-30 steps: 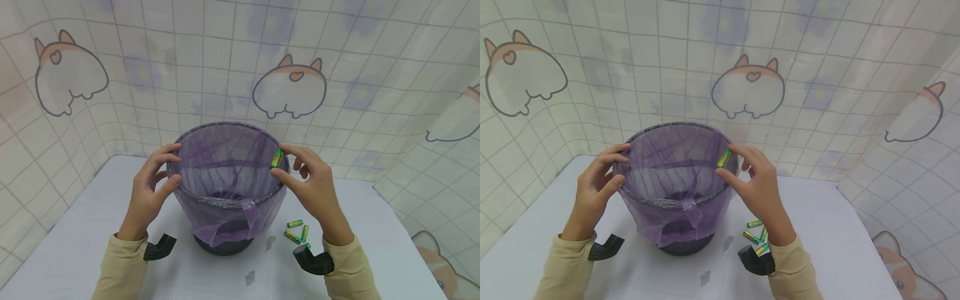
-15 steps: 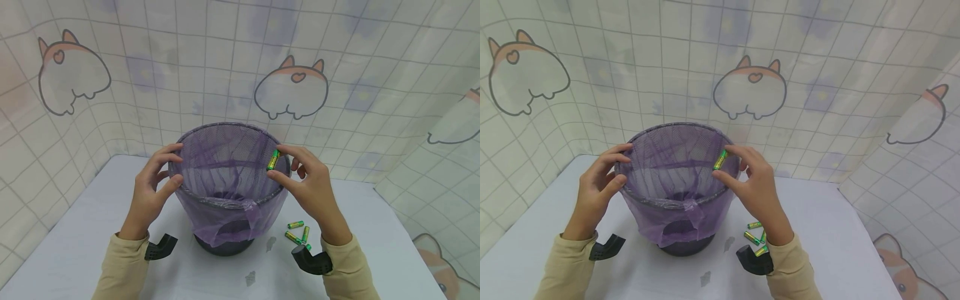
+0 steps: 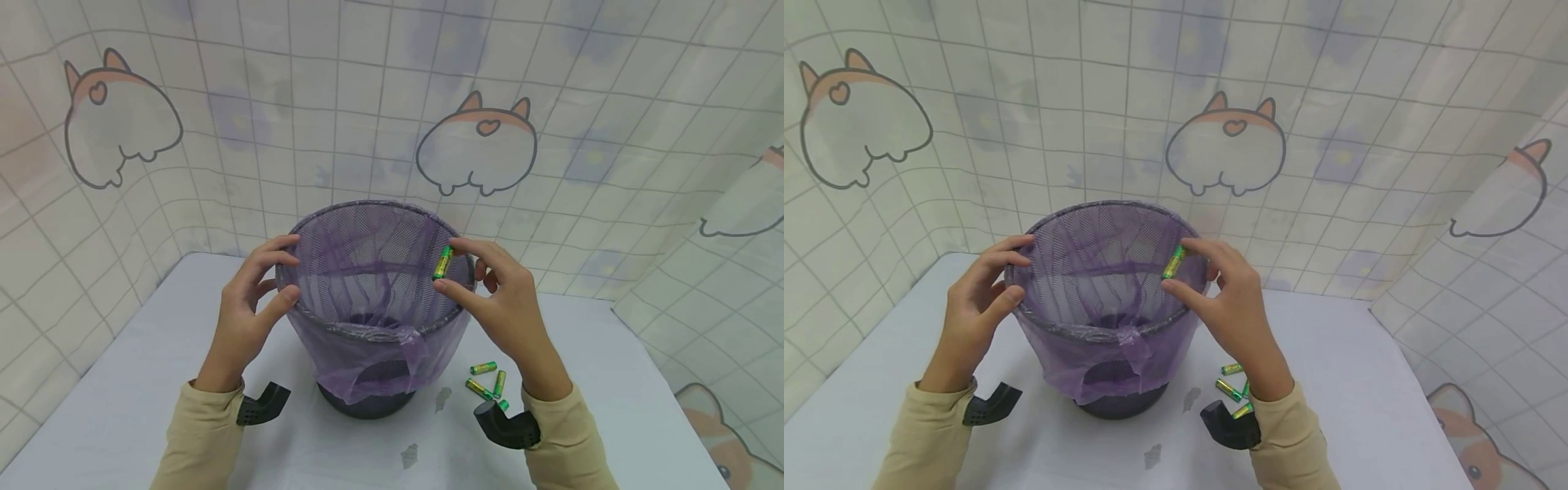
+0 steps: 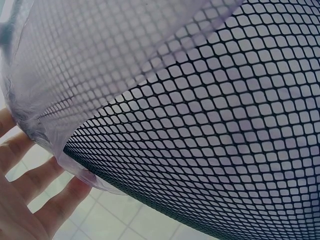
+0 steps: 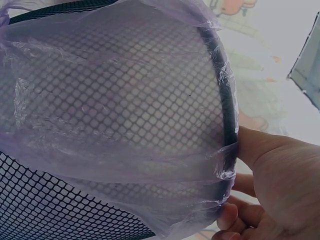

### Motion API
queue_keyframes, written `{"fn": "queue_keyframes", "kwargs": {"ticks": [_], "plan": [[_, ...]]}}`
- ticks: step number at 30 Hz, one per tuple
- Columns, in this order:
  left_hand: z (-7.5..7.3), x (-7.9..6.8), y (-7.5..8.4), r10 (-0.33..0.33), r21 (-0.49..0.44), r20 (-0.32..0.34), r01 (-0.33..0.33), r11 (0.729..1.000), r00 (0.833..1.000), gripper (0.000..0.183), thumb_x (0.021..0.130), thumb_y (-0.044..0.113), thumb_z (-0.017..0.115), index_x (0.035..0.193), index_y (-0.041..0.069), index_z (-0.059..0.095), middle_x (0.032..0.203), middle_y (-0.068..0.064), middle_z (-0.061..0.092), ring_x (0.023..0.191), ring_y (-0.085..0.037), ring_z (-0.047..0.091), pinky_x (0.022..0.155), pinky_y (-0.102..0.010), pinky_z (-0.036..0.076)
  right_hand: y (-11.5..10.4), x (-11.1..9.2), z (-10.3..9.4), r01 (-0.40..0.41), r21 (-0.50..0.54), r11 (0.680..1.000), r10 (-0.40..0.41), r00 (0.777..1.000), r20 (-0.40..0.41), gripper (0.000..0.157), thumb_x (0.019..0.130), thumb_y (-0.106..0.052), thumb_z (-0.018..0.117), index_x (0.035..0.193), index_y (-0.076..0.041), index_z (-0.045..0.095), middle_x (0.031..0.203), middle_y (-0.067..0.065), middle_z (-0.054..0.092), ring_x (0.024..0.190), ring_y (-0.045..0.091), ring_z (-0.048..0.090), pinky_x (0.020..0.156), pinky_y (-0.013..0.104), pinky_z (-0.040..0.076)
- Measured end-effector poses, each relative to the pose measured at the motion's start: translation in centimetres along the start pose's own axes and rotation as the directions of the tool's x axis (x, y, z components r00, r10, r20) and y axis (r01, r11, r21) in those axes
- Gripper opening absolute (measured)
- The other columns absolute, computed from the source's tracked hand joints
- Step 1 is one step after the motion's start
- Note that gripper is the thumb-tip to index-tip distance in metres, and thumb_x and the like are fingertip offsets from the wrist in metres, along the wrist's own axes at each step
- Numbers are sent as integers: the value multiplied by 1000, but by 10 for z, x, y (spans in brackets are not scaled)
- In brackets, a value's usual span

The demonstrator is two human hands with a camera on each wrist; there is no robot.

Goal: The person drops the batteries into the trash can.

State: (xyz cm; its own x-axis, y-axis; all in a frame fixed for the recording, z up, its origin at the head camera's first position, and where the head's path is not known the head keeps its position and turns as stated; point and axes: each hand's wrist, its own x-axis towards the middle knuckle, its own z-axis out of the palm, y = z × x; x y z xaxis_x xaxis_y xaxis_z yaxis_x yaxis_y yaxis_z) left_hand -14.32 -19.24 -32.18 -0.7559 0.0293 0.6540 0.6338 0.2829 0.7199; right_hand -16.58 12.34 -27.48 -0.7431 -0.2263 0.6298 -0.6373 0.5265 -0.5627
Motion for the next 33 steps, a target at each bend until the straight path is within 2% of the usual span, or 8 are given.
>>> {"fn": "queue_keyframes", "kwargs": {"ticks": [8,16,23,33], "plan": [[0,0,1,-4,-14,1,4,1000,1000,32,86,1,60,118,-1,57,146,-5,48,139,-20,41,96,-23,44,0,-1,-1,2,2,1000,-2,1000,4,51,76,-13,81,123,-11,63,112,4,67,76,9,39,62,21,32],[0,0,0,11,-12,2,-11,1000,1000,31,87,1,59,118,-1,57,145,-7,48,139,-20,42,95,-23,44,2,-2,-6,22,-6,1000,-23,1000,-17,49,77,-12,80,123,-12,64,114,2,66,75,9,39,61,20,32],[0,0,-1,-2,-35,0,2,999,1000,32,86,1,60,118,-2,56,146,-5,48,139,-21,41,95,-23,44,4,-4,-11,20,-14,1000,-20,999,-28,49,78,-14,80,123,-14,64,113,1,67,75,8,40,61,22,32],[0,0,0,1,-10,-2,-1,1000,1000,30,88,1,59,117,-1,57,145,-6,48,139,-19,41,96,-22,43,5,-7,-14,15,-12,1000,-15,1000,-25,47,79,-12,79,124,-14,64,113,0,67,75,8,39,60,24,32]]}}
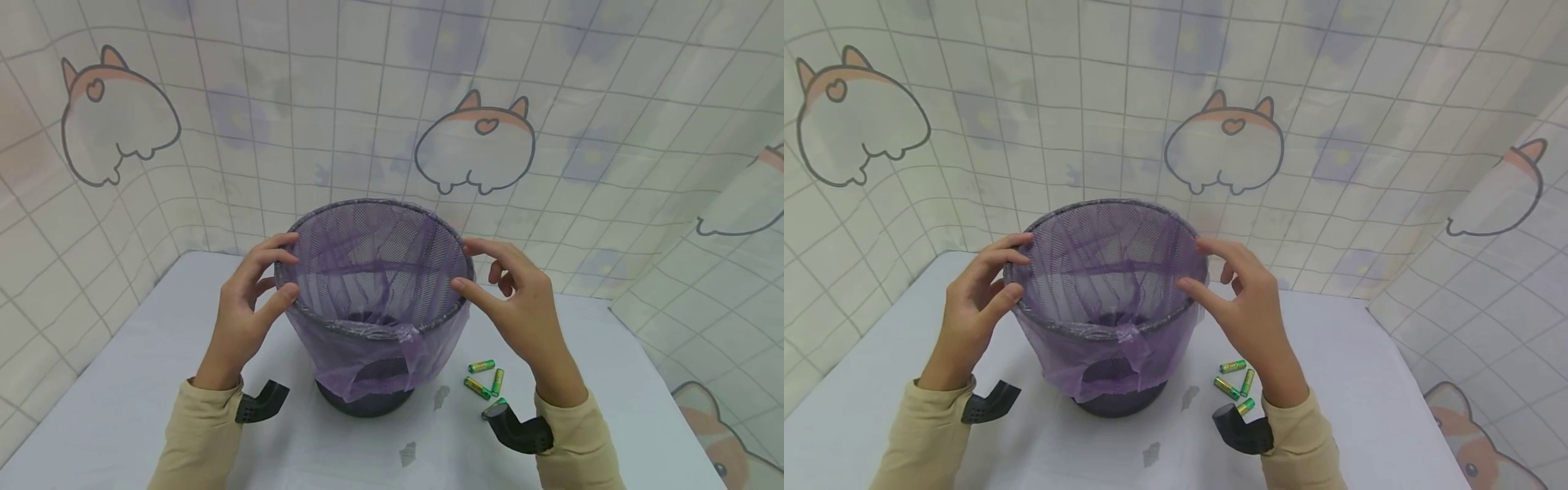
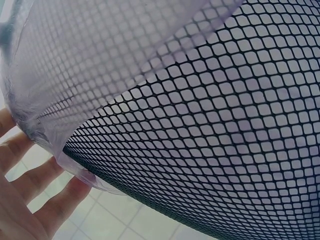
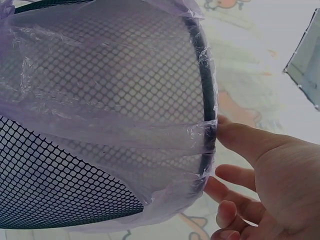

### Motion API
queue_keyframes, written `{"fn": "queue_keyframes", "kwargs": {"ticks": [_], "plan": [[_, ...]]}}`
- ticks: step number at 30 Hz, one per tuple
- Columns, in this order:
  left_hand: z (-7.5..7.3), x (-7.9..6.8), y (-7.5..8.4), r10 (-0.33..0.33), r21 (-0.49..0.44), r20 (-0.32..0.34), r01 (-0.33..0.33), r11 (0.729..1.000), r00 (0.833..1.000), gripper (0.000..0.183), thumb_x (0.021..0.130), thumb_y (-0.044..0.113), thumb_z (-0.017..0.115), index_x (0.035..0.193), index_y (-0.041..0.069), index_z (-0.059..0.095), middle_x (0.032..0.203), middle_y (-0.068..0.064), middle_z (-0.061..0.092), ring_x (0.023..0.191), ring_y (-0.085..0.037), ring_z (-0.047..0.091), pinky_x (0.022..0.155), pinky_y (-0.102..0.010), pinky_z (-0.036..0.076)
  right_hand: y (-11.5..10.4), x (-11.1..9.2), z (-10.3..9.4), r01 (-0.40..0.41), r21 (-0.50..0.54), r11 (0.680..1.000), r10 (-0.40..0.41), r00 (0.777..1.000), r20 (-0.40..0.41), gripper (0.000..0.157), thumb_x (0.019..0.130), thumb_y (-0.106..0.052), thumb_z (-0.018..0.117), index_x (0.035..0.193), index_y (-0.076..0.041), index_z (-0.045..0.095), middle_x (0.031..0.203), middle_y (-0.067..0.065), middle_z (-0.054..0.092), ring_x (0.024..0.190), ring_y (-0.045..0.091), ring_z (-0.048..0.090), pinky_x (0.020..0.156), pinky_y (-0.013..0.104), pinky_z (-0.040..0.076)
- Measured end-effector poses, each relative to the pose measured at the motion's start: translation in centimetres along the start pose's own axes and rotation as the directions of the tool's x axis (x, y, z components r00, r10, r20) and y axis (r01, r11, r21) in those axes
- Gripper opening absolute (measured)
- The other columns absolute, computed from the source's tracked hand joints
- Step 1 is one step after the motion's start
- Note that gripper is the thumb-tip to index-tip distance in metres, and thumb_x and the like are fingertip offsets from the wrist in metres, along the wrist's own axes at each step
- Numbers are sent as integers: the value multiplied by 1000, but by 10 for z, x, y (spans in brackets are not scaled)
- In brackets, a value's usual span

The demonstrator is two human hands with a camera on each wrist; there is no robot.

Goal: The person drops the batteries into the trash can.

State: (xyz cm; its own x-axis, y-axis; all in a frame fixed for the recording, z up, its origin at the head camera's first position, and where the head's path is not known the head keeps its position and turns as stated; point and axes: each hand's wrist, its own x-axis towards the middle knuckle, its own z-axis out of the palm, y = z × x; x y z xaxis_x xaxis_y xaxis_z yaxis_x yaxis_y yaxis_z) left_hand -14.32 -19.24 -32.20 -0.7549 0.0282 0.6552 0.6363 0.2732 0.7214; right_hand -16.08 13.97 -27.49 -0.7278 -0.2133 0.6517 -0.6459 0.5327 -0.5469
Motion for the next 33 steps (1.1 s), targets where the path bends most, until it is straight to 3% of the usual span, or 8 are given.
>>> {"fn": "queue_keyframes", "kwargs": {"ticks": [11,18,33], "plan": [[0,1,-1,-4,-8,0,4,1000,1000,30,87,1,59,117,-1,56,145,-5,48,139,-20,41,96,-24,44,2,-3,-4,-1,-12,1000,1,1000,-20,46,77,-9,79,121,-11,65,109,2,68,73,7,39,59,24,32],[0,0,0,-6,-7,3,6,1000,1000,30,87,1,60,116,-2,56,145,-4,49,139,-19,41,96,-23,44,2,-6,-6,-23,-36,999,22,999,-32,48,77,-11,80,122,-16,65,107,-3,68,71,7,39,59,21,32],[0,1,-1,4,4,3,-4,1000,1000,28,87,1,59,115,-1,56,145,-7,49,139,-19,42,96,-22,43,7,-11,-11,-38,-60,997,36,999,-40,48,78,-11,79,124,-17,64,107,-3,67,72,6,39,60,20,33]]}}
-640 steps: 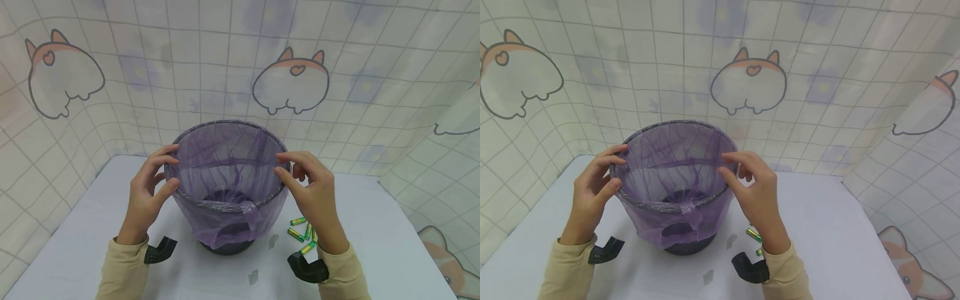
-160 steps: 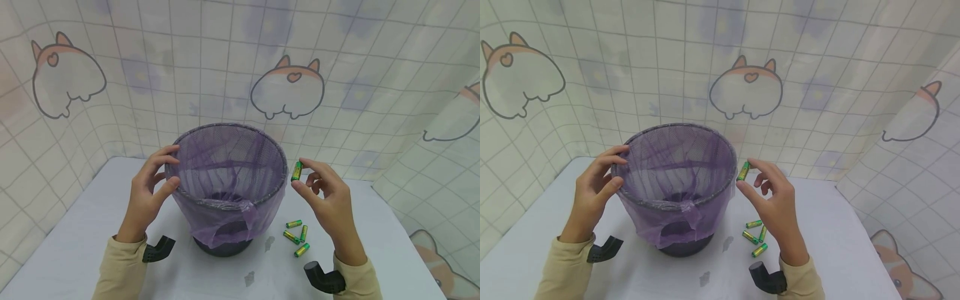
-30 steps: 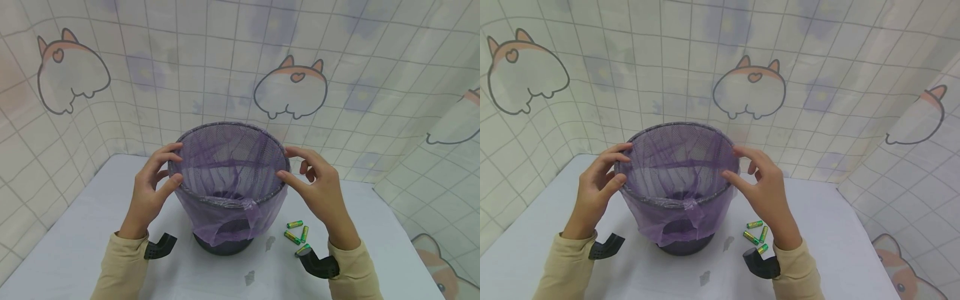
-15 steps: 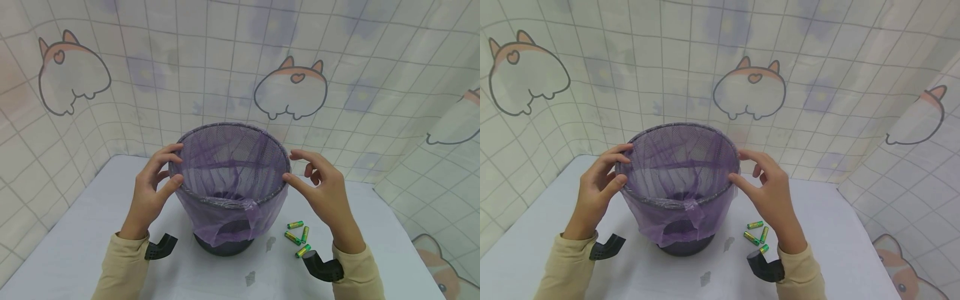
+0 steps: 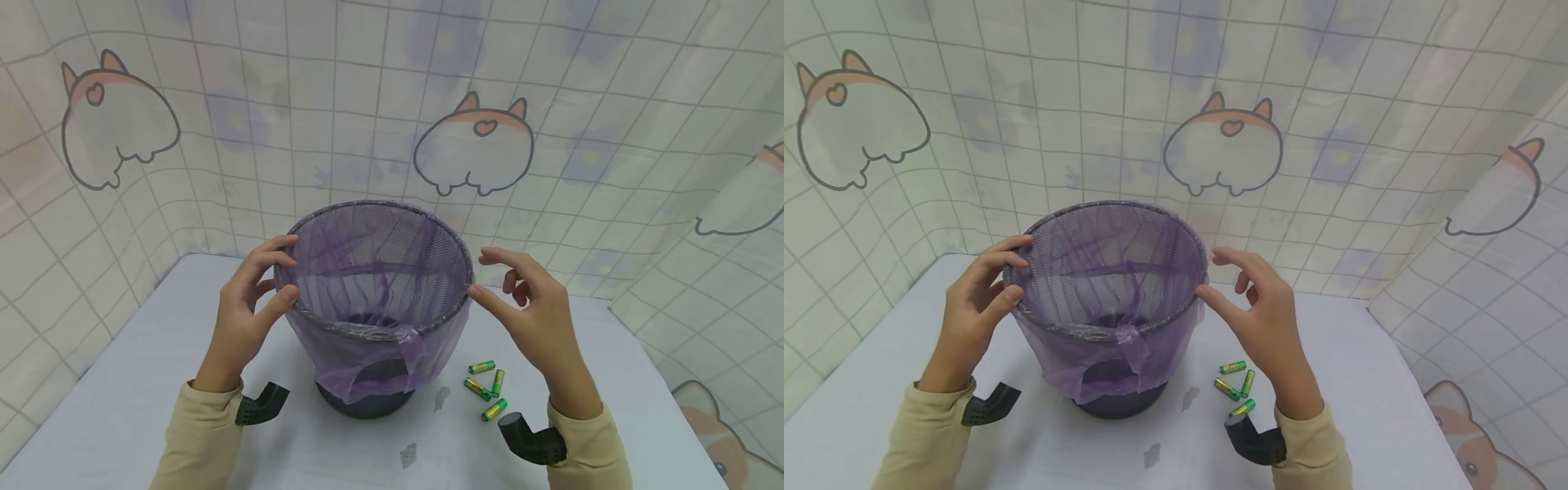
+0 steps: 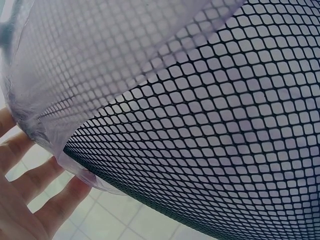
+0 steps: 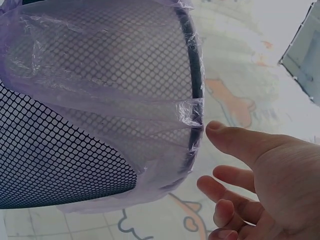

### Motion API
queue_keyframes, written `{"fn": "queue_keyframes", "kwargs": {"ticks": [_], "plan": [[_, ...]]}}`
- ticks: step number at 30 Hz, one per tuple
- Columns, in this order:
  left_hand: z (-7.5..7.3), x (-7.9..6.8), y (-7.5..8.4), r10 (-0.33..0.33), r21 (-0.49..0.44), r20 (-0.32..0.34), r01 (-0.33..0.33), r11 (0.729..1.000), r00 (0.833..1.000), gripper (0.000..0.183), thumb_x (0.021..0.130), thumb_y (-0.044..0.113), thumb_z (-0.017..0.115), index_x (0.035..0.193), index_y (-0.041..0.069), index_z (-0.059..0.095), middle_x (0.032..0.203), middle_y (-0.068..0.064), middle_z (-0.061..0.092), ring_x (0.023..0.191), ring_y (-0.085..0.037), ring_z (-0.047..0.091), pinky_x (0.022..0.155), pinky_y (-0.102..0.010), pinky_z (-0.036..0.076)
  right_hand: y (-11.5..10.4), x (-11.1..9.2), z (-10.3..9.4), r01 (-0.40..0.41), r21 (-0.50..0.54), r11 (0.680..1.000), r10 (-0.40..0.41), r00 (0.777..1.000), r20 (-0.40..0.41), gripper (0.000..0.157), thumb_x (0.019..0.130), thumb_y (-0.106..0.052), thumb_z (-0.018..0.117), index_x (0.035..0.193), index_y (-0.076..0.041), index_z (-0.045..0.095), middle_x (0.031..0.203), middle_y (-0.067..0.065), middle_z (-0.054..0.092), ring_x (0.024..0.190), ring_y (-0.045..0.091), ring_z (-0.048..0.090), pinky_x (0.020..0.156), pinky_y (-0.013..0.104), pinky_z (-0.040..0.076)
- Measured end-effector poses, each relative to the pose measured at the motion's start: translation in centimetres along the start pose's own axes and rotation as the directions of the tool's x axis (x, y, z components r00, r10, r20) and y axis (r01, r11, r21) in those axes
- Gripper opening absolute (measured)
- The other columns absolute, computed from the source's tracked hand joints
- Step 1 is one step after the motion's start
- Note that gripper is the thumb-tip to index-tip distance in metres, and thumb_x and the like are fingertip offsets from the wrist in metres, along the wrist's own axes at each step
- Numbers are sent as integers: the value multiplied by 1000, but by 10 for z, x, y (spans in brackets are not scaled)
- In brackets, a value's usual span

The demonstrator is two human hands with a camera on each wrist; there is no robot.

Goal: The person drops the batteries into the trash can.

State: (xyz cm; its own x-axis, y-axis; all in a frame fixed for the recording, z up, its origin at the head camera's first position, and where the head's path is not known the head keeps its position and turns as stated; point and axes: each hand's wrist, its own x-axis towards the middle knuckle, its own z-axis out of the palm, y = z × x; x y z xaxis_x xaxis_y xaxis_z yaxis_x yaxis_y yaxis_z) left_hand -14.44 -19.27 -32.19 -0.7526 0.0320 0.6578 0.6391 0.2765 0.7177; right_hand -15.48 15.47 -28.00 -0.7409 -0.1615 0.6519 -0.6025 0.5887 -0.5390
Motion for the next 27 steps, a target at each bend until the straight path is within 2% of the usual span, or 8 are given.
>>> {"fn": "queue_keyframes", "kwargs": {"ticks": [8,20,27], "plan": [[0,-1,1,-23,-12,1,23,1000,1000,31,85,0,60,116,-2,55,146,-2,48,139,-20,41,97,-23,44,1,-2,-2,0,-8,1000,0,1000,-2,47,79,-12,79,123,-19,65,106,-5,66,73,6,41,61,21,34],[1,-1,-1,5,8,1,-5,1000,1000,28,88,2,59,115,-1,56,145,-7,48,139,-19,42,96,-22,43,5,-8,-5,-12,-43,999,12,1000,13,46,78,-10,78,122,-15,65,107,-1,67,74,5,40,61,21,34],[1,0,1,-11,-9,-2,11,1000,1000,29,87,2,60,115,-2,56,145,-4,48,139,-20,41,96,-23,44,5,-13,-7,-43,-52,998,43,999,8,46,77,-9,79,121,-17,66,106,-3,67,73,6,40,61,24,34]]}}
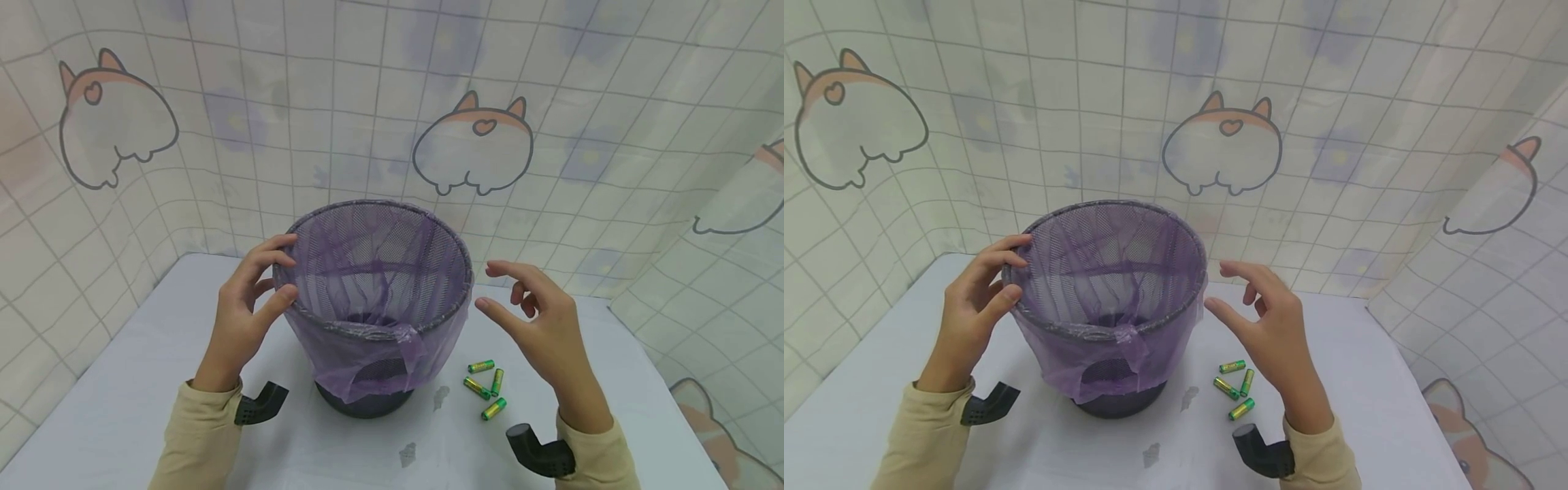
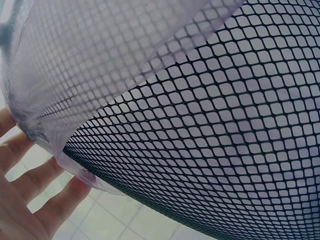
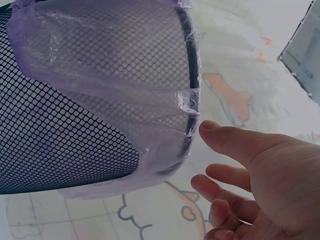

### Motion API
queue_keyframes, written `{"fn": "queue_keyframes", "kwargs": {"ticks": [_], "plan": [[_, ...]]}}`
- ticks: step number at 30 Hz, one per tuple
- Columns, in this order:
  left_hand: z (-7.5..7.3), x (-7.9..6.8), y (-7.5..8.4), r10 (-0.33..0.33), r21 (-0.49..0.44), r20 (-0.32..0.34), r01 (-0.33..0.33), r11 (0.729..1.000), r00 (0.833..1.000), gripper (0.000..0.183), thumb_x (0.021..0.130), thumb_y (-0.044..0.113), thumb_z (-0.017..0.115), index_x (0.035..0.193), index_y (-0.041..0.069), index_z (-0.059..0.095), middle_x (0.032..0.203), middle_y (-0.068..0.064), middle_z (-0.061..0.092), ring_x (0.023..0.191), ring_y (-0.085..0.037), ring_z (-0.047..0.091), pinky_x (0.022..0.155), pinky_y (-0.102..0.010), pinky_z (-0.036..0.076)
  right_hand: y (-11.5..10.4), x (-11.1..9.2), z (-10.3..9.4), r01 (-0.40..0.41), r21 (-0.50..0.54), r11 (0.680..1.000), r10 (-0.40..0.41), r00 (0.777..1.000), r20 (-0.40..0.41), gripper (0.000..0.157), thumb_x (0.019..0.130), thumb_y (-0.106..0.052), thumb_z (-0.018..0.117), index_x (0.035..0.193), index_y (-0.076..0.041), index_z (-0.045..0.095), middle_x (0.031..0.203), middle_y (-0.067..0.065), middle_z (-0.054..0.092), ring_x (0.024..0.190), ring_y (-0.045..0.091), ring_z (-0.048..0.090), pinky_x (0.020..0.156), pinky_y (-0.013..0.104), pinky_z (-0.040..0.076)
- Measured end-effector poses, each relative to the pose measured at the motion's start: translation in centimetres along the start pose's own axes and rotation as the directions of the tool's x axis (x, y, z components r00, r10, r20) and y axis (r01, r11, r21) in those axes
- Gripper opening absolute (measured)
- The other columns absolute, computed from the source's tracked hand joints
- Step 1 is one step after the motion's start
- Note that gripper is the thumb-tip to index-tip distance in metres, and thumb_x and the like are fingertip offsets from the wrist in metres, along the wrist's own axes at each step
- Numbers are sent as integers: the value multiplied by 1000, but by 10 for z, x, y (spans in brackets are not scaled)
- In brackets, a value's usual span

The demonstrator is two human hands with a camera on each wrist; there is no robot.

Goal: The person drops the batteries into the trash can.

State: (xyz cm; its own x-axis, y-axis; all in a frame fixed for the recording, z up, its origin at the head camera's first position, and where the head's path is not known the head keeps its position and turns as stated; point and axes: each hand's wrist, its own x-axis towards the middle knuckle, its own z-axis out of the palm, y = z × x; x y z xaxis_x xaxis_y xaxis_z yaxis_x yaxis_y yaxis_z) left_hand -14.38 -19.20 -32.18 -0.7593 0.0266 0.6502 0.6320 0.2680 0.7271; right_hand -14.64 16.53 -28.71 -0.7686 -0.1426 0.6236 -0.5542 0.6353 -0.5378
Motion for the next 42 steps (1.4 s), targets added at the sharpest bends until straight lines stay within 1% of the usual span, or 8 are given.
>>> {"fn": "queue_keyframes", "kwargs": {"ticks": [11,21,25,30,37,42], "plan": [[0,0,0,-6,-12,1,6,1000,1000,29,87,2,60,115,-2,55,146,-3,48,140,-20,40,97,-24,44,2,-5,-3,-8,-1,1000,8,1000,-7,47,76,-8,80,120,-20,66,105,-4,67,72,5,39,61,22,33],[-1,0,3,-9,-18,1,9,1000,1000,30,87,1,61,116,-2,55,146,-3,48,140,-20,41,96,-24,44,5,-10,-5,-25,-7,1000,25,1000,-12,48,76,-9,80,119,-23,67,104,-9,66,72,5,40,60,21,32],[0,0,2,-8,-21,0,8,1000,1000,30,86,1,60,115,-2,55,145,-4,48,139,-21,41,96,-23,44,7,-12,-6,-28,-6,1000,28,999,-18,47,76,-9,80,119,-23,67,103,-12,65,72,4,40,60,21,32],[0,0,0,-2,-23,0,2,1000,1000,29,87,1,60,115,-3,55,145,-7,48,139,-21,41,96,-23,44,10,-15,-7,-35,-15,999,35,999,-18,45,76,-9,80,118,-22,68,101,-12,65,71,4,39,60,22,32],[0,0,1,-18,-18,2,18,1000,1000,30,86,1,60,116,-2,55,146,-3,48,139,-20,41,97,-23,44,15,-18,-7,-35,-29,999,35,999,-3,45,76,-9,80,118,-21,67,100,-11,64,72,4,39,60,23,33],[-1,0,1,-12,-18,2,12,1000,1000,30,86,1,60,116,-2,55,146,-4,48,139,-20,41,97,-23,44,17,-20,-7,-37,-22,999,37,999,-3,46,76,-9,80,118,-23,67,102,-13,64,73,4,39,60,22,33]]}}
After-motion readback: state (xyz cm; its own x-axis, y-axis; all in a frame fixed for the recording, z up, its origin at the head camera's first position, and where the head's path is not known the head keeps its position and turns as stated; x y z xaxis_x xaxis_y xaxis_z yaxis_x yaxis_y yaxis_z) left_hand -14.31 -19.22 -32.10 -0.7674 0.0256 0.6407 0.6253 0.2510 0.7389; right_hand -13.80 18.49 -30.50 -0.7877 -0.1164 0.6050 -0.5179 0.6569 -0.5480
